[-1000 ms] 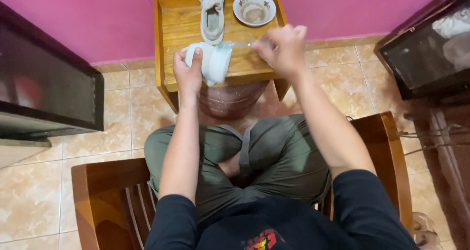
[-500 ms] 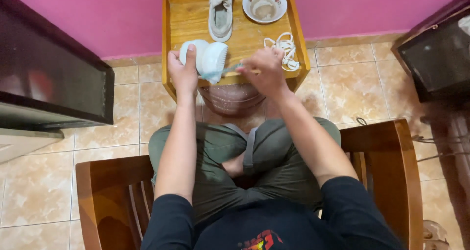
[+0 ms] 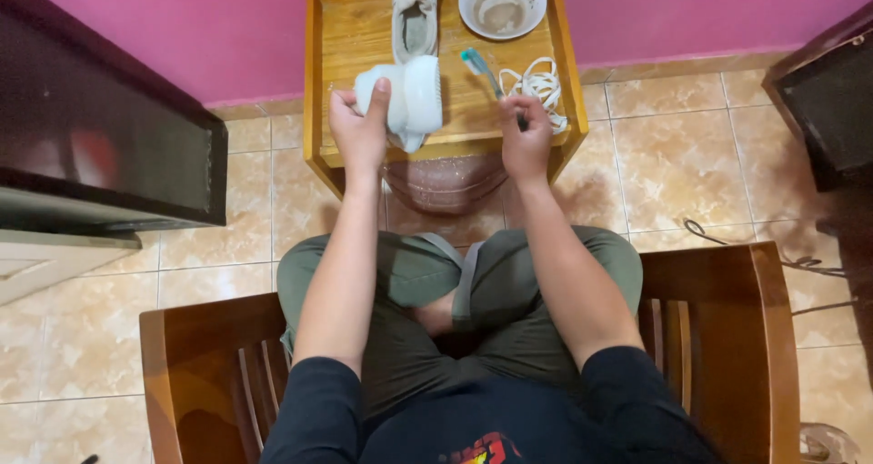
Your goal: Cleaning the sole of a white sneaker using a toothbrush and cleaning solution.
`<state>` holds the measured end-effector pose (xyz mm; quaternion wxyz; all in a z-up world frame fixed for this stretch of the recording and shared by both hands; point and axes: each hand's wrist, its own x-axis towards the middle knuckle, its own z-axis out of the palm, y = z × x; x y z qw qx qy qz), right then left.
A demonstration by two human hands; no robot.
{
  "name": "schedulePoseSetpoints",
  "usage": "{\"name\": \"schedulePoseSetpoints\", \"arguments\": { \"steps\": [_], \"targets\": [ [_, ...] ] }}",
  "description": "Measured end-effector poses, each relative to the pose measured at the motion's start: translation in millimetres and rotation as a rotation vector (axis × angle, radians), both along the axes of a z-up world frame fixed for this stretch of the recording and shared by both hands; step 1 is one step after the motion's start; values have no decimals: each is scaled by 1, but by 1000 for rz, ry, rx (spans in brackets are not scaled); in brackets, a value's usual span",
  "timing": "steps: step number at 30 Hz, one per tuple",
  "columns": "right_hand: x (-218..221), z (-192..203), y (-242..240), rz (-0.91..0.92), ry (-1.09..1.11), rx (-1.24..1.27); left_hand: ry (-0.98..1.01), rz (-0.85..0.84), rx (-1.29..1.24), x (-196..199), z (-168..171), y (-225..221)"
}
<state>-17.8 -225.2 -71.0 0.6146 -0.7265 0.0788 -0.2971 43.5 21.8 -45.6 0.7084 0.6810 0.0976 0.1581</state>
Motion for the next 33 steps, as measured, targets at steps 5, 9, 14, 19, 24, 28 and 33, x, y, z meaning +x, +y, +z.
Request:
{"name": "schedulePoseSetpoints", "arguments": {
  "steps": [5, 9, 14, 19, 24, 28, 33],
  "targets": [
    [0, -19, -1, 2, 61, 190, -67, 83, -131, -8, 2, -31],
    [1, -19, 1, 40, 80, 257, -152, 39, -142, -9, 1, -50],
    [-8, 7, -6, 91, 134, 230, -50, -208, -44, -35, 46, -57],
    [-9, 38, -24, -6, 82, 117, -97, -264, 44, -42, 36, -58],
    [-6, 79, -55, 67, 113, -299, -104, -292, 149, -52, 40, -55],
    [-6, 93, -71, 259, 23, -695, -79, -301, 128, -52, 42, -54],
    [-21, 122, -68, 224, 154, -860, -91, -315, 168, -54, 35, -56]
  ]
}}
